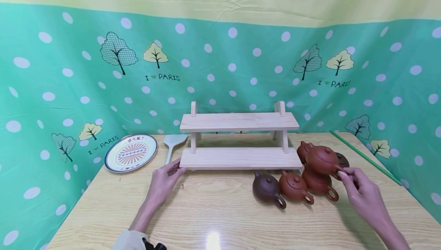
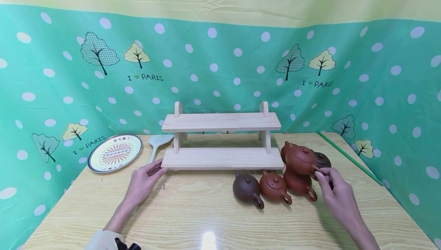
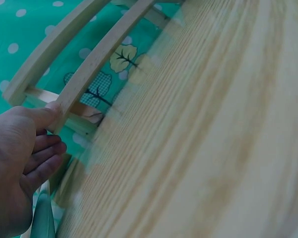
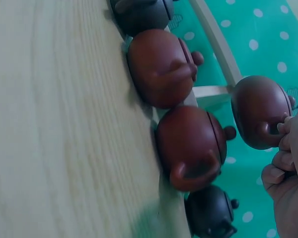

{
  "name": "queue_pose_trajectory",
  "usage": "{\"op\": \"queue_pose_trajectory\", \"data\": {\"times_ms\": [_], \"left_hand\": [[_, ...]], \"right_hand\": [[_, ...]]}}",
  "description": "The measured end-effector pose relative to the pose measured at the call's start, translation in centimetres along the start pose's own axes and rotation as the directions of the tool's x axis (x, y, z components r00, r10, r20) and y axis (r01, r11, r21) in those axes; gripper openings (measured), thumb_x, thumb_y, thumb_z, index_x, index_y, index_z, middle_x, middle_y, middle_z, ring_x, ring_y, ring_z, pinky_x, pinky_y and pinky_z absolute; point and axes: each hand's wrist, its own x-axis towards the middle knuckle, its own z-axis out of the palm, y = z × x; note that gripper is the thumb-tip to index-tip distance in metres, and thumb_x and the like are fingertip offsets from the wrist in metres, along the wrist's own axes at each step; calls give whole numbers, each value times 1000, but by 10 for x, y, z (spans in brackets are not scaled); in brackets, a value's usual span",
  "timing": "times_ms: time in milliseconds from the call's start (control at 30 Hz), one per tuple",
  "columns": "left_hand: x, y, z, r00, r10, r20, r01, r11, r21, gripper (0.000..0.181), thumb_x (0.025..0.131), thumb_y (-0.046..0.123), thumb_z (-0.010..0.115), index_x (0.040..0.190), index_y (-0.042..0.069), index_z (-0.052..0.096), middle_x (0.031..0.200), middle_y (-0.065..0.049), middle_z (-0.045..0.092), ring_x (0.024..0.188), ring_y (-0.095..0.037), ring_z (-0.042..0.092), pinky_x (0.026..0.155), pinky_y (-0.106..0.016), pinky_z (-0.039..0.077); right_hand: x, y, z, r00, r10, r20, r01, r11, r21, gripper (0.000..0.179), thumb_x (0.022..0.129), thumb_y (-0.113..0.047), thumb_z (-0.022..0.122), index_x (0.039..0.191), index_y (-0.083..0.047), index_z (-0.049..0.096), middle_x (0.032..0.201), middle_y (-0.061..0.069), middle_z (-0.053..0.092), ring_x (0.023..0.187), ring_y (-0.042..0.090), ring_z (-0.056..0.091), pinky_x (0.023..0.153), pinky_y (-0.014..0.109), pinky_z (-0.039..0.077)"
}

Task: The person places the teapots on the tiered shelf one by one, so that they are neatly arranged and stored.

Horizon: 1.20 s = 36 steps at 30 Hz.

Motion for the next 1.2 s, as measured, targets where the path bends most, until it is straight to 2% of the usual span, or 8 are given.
{"op": "queue_pose_trajectory", "data": {"times_ms": [200,600,1000,1200], "left_hand": [[-1,0,0,1000,7,-3,-7,1000,-2,49,96,19,77,135,-7,63,120,-24,71,109,-34,71,92,-30,60],[-1,-1,0,1000,10,-5,-10,1000,2,48,95,17,78,134,-7,63,120,-25,71,109,-34,72,91,-31,61],[-1,-1,0,1000,4,-4,-4,1000,-8,48,96,17,78,135,-7,63,120,-24,71,108,-32,72,91,-29,60],[0,-1,0,1000,4,-5,-4,1000,-8,49,95,18,78,135,-7,63,120,-23,71,108,-32,72,91,-30,60]], "right_hand": [[8,-8,9,1000,-13,18,13,1000,9,6,104,-3,62,110,0,64,74,-7,53,62,6,44,43,22,33],[24,-33,25,995,-78,56,74,994,77,7,106,-4,59,108,1,63,75,7,57,61,9,44,46,26,33],[39,-51,46,990,-131,54,125,986,110,4,102,1,63,106,-1,65,75,3,57,65,7,45,51,22,35],[46,-62,53,989,-121,87,110,987,116,3,104,-3,63,106,-2,64,79,5,59,65,9,45,49,22,35]]}}
